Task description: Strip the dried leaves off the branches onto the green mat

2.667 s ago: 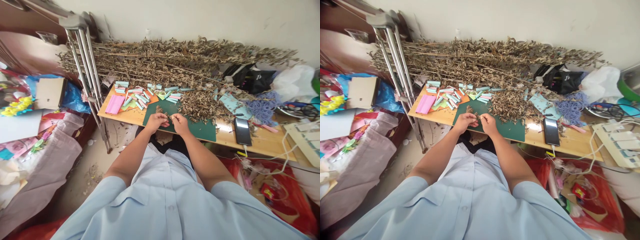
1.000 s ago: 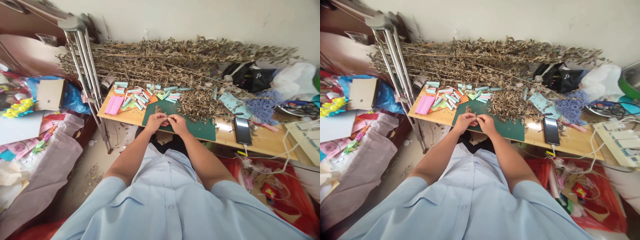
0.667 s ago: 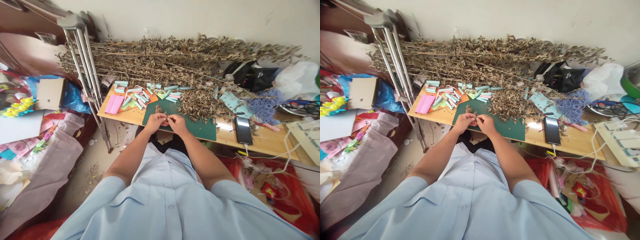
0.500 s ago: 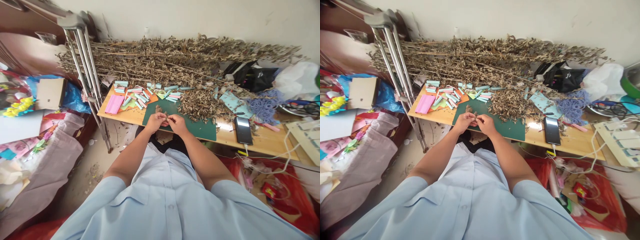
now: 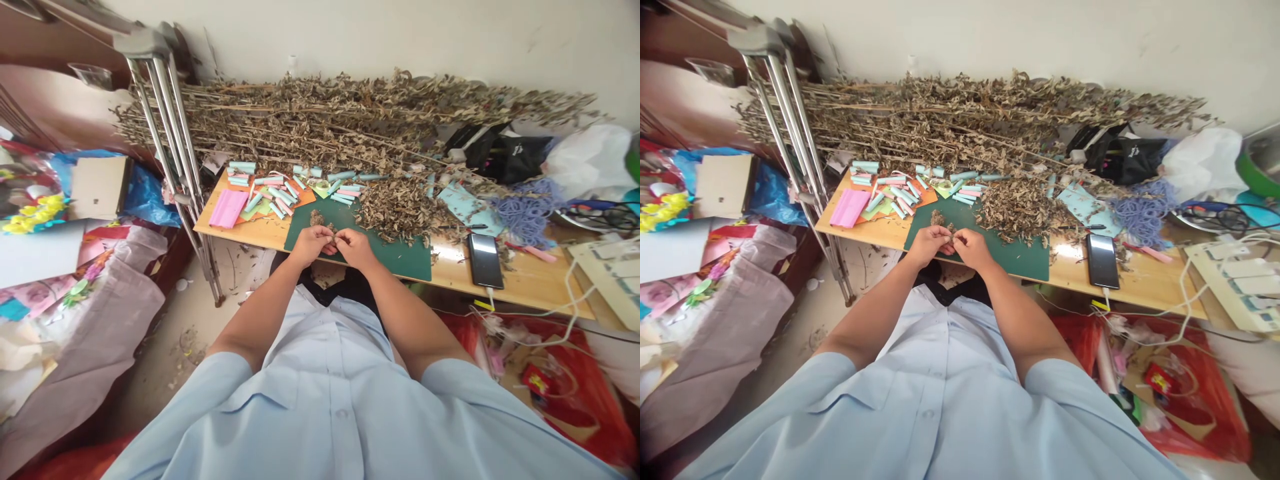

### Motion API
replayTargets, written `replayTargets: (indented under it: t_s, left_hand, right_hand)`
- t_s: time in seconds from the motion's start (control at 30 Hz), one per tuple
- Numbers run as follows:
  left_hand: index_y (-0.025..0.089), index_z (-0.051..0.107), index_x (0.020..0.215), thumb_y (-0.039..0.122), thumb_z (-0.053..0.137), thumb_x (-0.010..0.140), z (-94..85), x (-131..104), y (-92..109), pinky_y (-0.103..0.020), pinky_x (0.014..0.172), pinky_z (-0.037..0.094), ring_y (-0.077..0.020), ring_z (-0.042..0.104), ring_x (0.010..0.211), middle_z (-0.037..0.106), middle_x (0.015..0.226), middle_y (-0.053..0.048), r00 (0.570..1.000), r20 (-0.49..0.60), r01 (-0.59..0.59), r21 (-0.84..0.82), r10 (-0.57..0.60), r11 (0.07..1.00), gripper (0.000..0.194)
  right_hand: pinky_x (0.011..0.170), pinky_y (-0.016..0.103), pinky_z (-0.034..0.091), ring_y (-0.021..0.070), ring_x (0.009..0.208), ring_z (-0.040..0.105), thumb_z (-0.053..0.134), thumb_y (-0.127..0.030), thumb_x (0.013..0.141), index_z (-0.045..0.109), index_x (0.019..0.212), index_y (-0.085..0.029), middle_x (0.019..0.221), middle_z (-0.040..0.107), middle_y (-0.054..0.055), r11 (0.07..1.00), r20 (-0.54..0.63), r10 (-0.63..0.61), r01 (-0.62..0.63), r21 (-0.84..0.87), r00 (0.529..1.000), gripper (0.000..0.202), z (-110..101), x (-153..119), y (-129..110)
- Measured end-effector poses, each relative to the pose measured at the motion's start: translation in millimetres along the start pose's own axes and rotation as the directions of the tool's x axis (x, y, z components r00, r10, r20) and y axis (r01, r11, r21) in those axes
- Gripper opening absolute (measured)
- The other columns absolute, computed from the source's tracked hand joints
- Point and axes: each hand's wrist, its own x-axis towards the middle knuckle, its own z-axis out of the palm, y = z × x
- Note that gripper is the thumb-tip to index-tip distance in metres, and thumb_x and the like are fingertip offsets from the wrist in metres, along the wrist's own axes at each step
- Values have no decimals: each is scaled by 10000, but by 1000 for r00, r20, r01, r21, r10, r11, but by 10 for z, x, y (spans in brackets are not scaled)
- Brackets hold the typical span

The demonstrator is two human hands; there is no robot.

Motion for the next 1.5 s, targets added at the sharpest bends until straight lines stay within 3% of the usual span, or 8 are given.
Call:
replayTargets:
  t_s: [0.17,0.3,0.4,0.67,0.87,1.03,1.23,1.5]
  left_hand:
    - [98,614,924,240,762,769,-50,-21,43,-270,577,590,-171,711,585,706,691,-64,999,49,20,-62,-17,998,257]
    - [103,607,942,251,776,769,-52,-27,55,-264,583,589,-173,719,600,710,715,-66,1000,21,24,-87,-22,996,284]
    - [109,602,970,272,788,775,-39,-21,53,-260,605,593,-163,721,614,715,733,-67,999,22,34,-77,-32,996,315]
    - [115,627,897,321,817,765,8,16,24,-269,630,610,-155,721,630,692,723,-37,999,-54,-7,-60,4,998,309]
    - [111,666,896,327,828,756,42,14,37,-261,578,597,-153,704,594,677,684,-25,995,-95,-2,-20,0,1000,305]
    - [85,689,896,265,799,782,67,-12,51,-258,582,588,-143,690,576,679,649,-35,993,-121,3,-13,-5,1000,240]
    - [80,688,872,188,784,772,53,-23,29,-265,623,599,-143,701,613,694,681,-42,995,-99,-4,-2,4,1000,176]
    - [83,697,854,186,785,763,48,-29,0,-271,636,603,-143,701,614,698,675,-45,993,-113,-21,9,22,1000,164]
  right_hand:
    - [565,267,458,136,537,563,589,-340,828,675,805,-200,593,634,-27,983,62,101,-110,149,993,167,-104,34,-1]
    - [508,260,440,121,464,519,607,-385,831,679,813,-202,574,629,-29,950,-14,190,-180,256,982,198,-113,32,7]
    - [537,274,478,145,507,576,633,-413,824,715,859,-196,594,655,-10,953,-79,215,-191,236,973,235,-75,39,4]
    - [684,313,538,181,669,667,621,-363,843,756,866,-200,746,740,31,995,-110,93,-88,47,990,213,-14,17,-40]
    - [686,325,549,180,661,679,604,-378,872,756,908,-203,826,758,45,994,-95,71,-63,91,993,235,-27,-3,-42]
    - [698,327,544,195,717,682,627,-412,873,764,899,-209,821,756,46,999,-98,37,-34,29,994,246,-2,4,-4]
    - [709,323,519,191,717,669,604,-348,873,768,855,-209,814,755,47,997,-118,-37,29,-67,992,215,22,17,17]
    - [666,316,525,195,683,686,631,-366,842,773,881,-202,771,759,37,999,-69,48,-46,24,997,220,14,16,8]
